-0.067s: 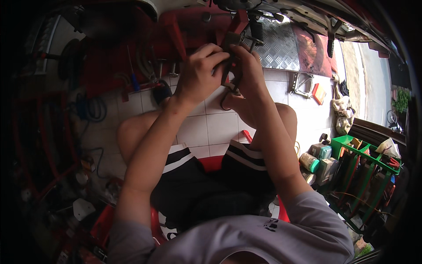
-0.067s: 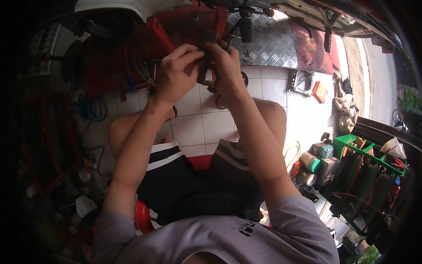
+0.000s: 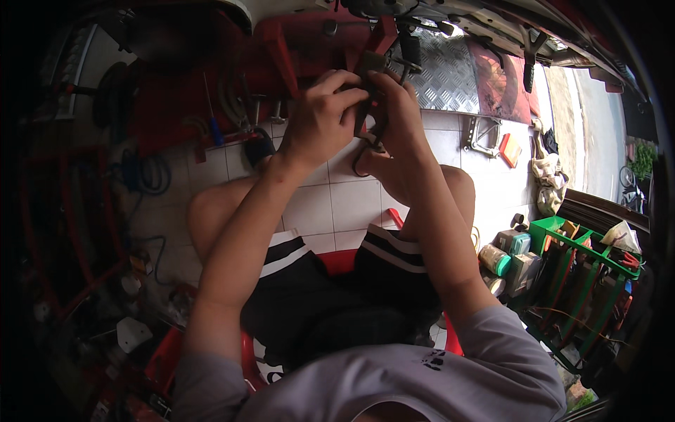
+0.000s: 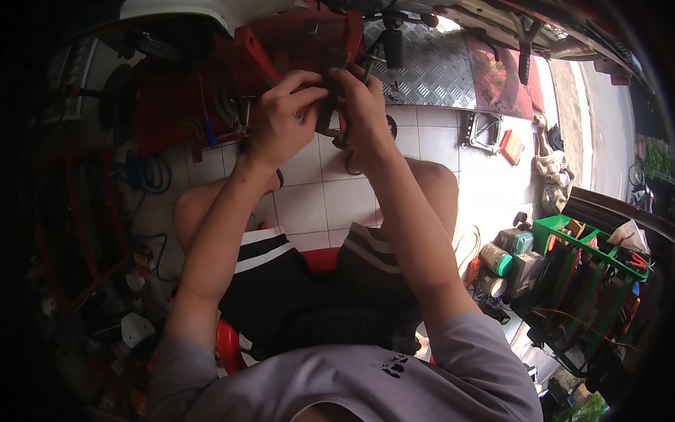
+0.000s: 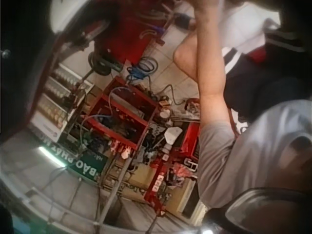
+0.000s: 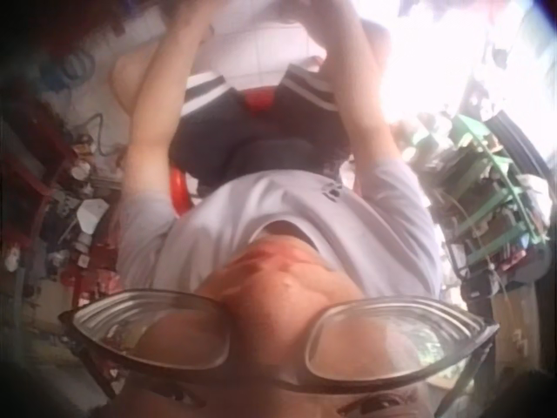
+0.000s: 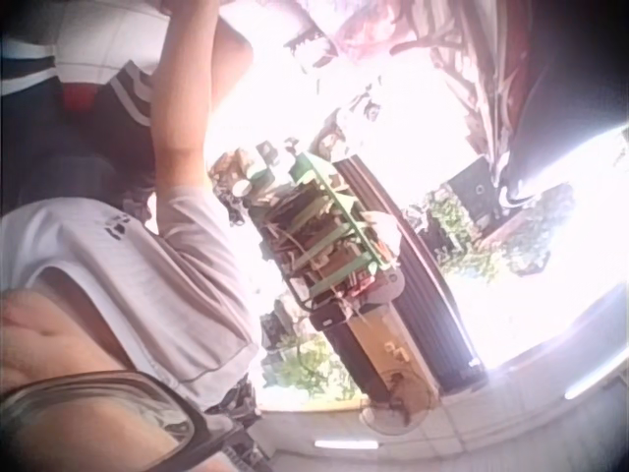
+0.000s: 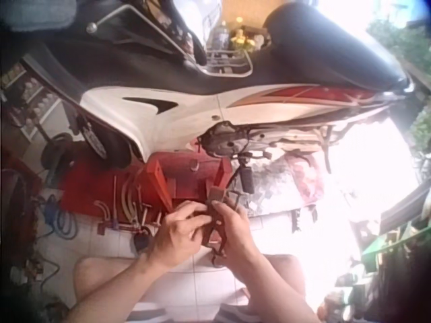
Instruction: The person sits on a stool in a workshop and assembles a mechanical part, likely a motorcycle brake caliper. They insert a bolt into the caliper body, attach a brake pad, and use a wrench to tighten the bolt. The person handles the caliper, bolt, brake pad, and wrench throughout the process.
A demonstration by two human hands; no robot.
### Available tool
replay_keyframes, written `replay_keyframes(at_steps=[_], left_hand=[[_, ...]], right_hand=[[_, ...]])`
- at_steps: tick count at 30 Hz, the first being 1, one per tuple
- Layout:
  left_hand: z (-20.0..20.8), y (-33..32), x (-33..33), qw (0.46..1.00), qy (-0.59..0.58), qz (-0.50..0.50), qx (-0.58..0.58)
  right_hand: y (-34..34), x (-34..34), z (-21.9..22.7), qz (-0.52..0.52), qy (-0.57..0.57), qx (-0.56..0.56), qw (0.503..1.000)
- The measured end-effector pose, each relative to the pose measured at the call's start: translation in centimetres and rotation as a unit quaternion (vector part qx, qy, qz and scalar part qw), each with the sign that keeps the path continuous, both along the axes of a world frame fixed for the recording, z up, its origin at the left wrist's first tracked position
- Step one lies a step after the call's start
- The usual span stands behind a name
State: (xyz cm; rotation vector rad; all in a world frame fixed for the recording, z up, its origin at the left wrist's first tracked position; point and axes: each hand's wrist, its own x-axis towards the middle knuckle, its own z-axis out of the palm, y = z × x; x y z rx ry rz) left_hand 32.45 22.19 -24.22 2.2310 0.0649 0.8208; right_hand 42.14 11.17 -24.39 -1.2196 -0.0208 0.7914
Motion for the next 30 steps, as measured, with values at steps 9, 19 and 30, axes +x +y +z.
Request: replay_keyframes(at_steps=[9,19,30], left_hand=[[0.3,0.2,0.2,0.999,-0.018,0.01,0.032],[0.8,-0.2,0.5,0.997,-0.037,0.022,0.065],[-0.1,0.3,0.3,0.998,-0.005,0.017,0.06]], right_hand=[[-0.3,0.2,0.0,-0.008,-0.01,0.007,1.0],[-0.3,0.6,-0.7,0.02,0.07,0.049,0.996],[0.3,0.0,-0.6,-0.012,0.018,0.026,0.999]])
